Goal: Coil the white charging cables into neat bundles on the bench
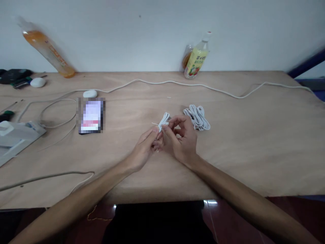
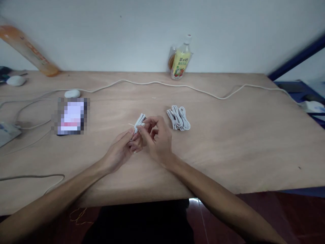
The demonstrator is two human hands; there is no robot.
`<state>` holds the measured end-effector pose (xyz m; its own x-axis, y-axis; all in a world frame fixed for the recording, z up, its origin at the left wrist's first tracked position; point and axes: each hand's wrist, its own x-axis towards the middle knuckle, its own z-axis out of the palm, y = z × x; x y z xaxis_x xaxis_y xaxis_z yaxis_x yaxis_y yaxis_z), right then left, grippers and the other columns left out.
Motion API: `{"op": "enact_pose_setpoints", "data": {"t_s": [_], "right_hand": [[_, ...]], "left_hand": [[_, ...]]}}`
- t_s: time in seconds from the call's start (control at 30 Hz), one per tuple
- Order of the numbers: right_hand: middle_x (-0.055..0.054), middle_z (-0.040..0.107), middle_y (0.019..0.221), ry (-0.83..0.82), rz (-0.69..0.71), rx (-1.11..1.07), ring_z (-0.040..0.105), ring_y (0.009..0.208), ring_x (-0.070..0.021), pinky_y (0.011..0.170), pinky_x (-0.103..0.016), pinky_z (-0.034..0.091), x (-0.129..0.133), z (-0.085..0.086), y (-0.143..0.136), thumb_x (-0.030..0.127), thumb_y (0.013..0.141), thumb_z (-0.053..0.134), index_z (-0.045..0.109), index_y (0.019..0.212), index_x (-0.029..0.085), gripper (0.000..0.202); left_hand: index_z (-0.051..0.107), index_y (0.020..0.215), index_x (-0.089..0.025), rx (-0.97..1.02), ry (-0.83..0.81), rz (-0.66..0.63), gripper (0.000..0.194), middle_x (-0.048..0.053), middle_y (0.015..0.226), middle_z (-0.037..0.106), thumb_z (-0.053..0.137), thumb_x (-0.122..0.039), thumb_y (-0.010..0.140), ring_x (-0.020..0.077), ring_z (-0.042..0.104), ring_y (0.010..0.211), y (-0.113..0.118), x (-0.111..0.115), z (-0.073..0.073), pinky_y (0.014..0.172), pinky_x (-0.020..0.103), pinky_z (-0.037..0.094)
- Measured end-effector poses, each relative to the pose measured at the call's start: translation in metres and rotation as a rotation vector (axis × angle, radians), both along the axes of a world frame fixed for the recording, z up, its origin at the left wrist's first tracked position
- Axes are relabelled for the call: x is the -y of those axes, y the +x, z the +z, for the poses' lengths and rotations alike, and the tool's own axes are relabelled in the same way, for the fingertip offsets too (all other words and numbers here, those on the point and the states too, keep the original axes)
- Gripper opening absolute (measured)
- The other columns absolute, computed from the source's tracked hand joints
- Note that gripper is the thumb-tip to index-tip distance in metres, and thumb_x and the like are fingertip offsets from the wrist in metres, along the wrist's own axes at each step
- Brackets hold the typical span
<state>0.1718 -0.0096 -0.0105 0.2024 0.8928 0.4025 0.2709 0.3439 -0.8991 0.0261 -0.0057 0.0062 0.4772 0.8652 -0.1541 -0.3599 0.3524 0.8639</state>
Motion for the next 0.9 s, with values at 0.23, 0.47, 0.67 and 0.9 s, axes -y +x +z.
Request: {"op": "enact_pose_setpoints", "data": {"t_s": [0.23, 0.47, 0.67, 0.9], "right_hand": [[0.004, 0.061, 0.088, -0.059, 0.063, -0.166, 0.063, 0.076, -0.0157, 0.057, -0.027, 0.05, -0.005, -0.001, 0.001, 0.033, 0.09, 0.079, 0.053, 0.111, 0.029, 0.033], [0.005, 0.055, 0.086, -0.079, 0.158, -0.198, 0.061, 0.078, -0.0161, 0.059, -0.027, 0.05, -0.008, -0.001, 0.002, 0.033, 0.089, 0.079, 0.051, 0.115, 0.031, 0.039], [0.003, 0.055, 0.094, -0.112, 0.163, -0.157, 0.057, 0.078, -0.0163, 0.059, -0.027, 0.048, -0.009, -0.005, 0.004, 0.038, 0.09, 0.078, 0.053, 0.12, 0.031, 0.039], [-0.005, 0.069, 0.118, -0.172, 0.474, -0.095, 0.066, 0.098, -0.0217, 0.089, -0.04, 0.059, -0.012, 0.004, 0.018, 0.048, 0.099, 0.072, 0.072, 0.119, 0.029, 0.028]], "left_hand": [[0.043, 0.072, -0.023, -0.101, 0.02, -0.052, 0.055, -0.008, 0.063, 0.031, 0.066, -0.065, 0.1, 0.0108, 0.026, 0.057, -0.005, -0.004, 0.005, 0.054, 0.027, 0.029], [0.041, 0.069, -0.024, -0.177, 0.07, -0.057, 0.065, -0.008, 0.062, 0.028, 0.066, -0.079, 0.095, 0.0106, 0.023, 0.056, -0.006, -0.003, 0.008, 0.052, 0.028, 0.026], [0.036, 0.065, -0.024, -0.073, -0.039, -0.135, 0.066, -0.008, 0.059, 0.023, 0.062, -0.074, 0.101, 0.01, 0.02, 0.054, -0.007, -0.002, 0.014, 0.051, 0.028, 0.023], [0.033, 0.064, -0.023, 0.162, -0.309, -0.316, 0.063, -0.008, 0.058, 0.019, 0.05, -0.061, 0.111, 0.0106, 0.016, 0.052, -0.015, -0.004, 0.025, 0.049, 0.025, 0.028]]}}
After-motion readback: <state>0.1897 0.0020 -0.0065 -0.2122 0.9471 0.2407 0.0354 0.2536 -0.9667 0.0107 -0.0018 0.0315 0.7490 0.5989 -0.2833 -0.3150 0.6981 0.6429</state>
